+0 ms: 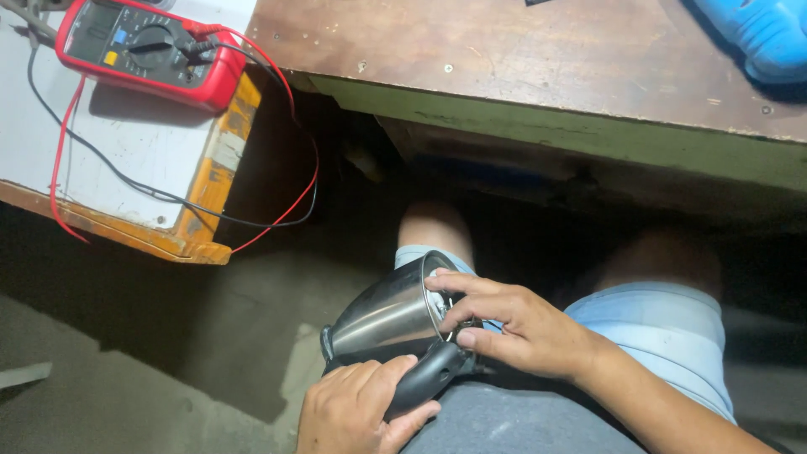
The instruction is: Assembling and securing a handle onto an electric kettle using an electric screwdriver on a repair bench.
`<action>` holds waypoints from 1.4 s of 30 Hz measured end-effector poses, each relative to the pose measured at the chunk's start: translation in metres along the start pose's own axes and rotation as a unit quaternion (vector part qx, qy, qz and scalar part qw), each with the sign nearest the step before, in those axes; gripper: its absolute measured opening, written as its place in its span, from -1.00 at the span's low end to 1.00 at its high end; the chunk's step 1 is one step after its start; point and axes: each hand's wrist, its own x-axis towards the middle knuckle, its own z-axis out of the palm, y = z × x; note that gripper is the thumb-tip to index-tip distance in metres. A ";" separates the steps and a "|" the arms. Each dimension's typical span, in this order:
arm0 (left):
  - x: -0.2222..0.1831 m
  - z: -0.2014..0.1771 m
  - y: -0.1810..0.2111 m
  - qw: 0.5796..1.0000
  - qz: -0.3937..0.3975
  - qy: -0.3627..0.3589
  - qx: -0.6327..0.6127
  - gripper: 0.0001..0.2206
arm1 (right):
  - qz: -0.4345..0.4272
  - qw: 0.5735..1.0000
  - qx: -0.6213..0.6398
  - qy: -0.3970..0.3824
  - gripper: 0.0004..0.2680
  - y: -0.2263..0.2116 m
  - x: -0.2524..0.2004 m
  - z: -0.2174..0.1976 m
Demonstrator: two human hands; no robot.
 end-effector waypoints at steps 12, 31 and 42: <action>0.005 -0.016 0.002 0.905 -0.185 -0.340 -0.173 -0.47 | 0.058 0.996 0.044 -0.045 -0.70 0.006 -0.001 0.001; 0.007 -0.004 0.015 0.897 -0.181 -0.395 -0.083 -0.47 | 0.035 0.996 -0.046 -0.070 -0.65 0.010 -0.004 0.003; 0.084 -0.041 -0.078 0.813 -0.289 -0.397 -0.314 -0.69 | -0.074 0.972 -0.205 0.084 -0.78 0.002 0.020 0.024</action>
